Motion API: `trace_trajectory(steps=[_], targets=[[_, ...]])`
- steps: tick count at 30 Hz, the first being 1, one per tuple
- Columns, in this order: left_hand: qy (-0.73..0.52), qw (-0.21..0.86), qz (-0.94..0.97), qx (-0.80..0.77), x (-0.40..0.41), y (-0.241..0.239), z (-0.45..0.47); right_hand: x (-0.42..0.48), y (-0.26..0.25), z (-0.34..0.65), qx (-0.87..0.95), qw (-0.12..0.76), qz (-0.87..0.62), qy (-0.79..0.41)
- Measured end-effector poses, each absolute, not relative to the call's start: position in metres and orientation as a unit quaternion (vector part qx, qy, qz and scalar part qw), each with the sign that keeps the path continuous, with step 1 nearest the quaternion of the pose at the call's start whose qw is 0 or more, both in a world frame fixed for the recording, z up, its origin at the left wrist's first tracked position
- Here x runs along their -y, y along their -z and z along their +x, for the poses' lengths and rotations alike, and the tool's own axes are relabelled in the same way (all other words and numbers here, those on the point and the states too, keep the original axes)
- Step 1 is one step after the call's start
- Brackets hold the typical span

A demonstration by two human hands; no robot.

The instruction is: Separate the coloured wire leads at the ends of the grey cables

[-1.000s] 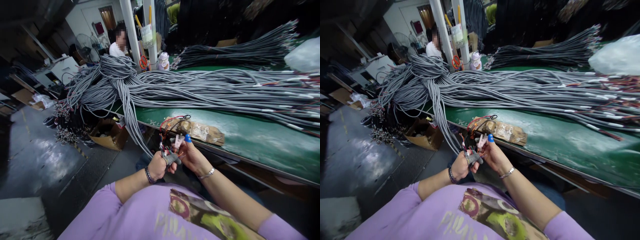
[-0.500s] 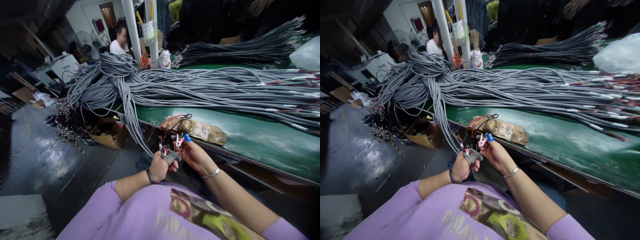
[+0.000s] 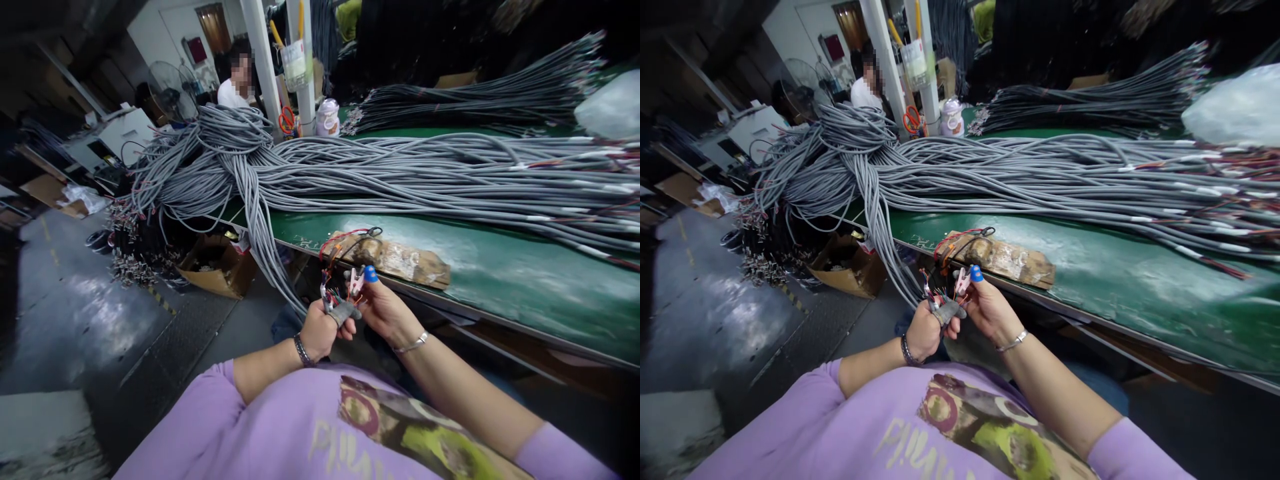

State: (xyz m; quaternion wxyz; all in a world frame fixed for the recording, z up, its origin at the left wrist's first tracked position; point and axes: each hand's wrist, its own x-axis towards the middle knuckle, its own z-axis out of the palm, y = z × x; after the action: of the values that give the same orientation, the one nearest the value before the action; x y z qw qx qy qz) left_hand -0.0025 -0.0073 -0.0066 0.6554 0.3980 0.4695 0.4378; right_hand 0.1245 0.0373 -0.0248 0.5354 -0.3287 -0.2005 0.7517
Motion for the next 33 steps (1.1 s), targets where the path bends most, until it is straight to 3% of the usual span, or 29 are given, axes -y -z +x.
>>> trace_trajectory(steps=[8, 23, 30, 33], targets=[[-0.437, 0.648, 0.413, -0.468, 0.017, 0.005, -0.011, -0.034, 0.009, 0.132, 0.178, 0.485, -0.307, -0.799], [-0.483, 0.618, 0.388, -0.484, 0.008, 0.0, -0.003, -0.033, 0.012, 0.138, 0.226, 0.489, -0.333, -0.774], [-0.482, 0.624, 0.385, -0.479, 0.007, 0.001, -0.002, -0.031, 0.018, 0.131, 0.323, 0.598, -0.438, -0.588], [-0.477, 0.628, 0.383, -0.482, 0.007, 0.0, 0.0, -0.034, 0.02, 0.129, 0.306, 0.555, -0.378, -0.675]])
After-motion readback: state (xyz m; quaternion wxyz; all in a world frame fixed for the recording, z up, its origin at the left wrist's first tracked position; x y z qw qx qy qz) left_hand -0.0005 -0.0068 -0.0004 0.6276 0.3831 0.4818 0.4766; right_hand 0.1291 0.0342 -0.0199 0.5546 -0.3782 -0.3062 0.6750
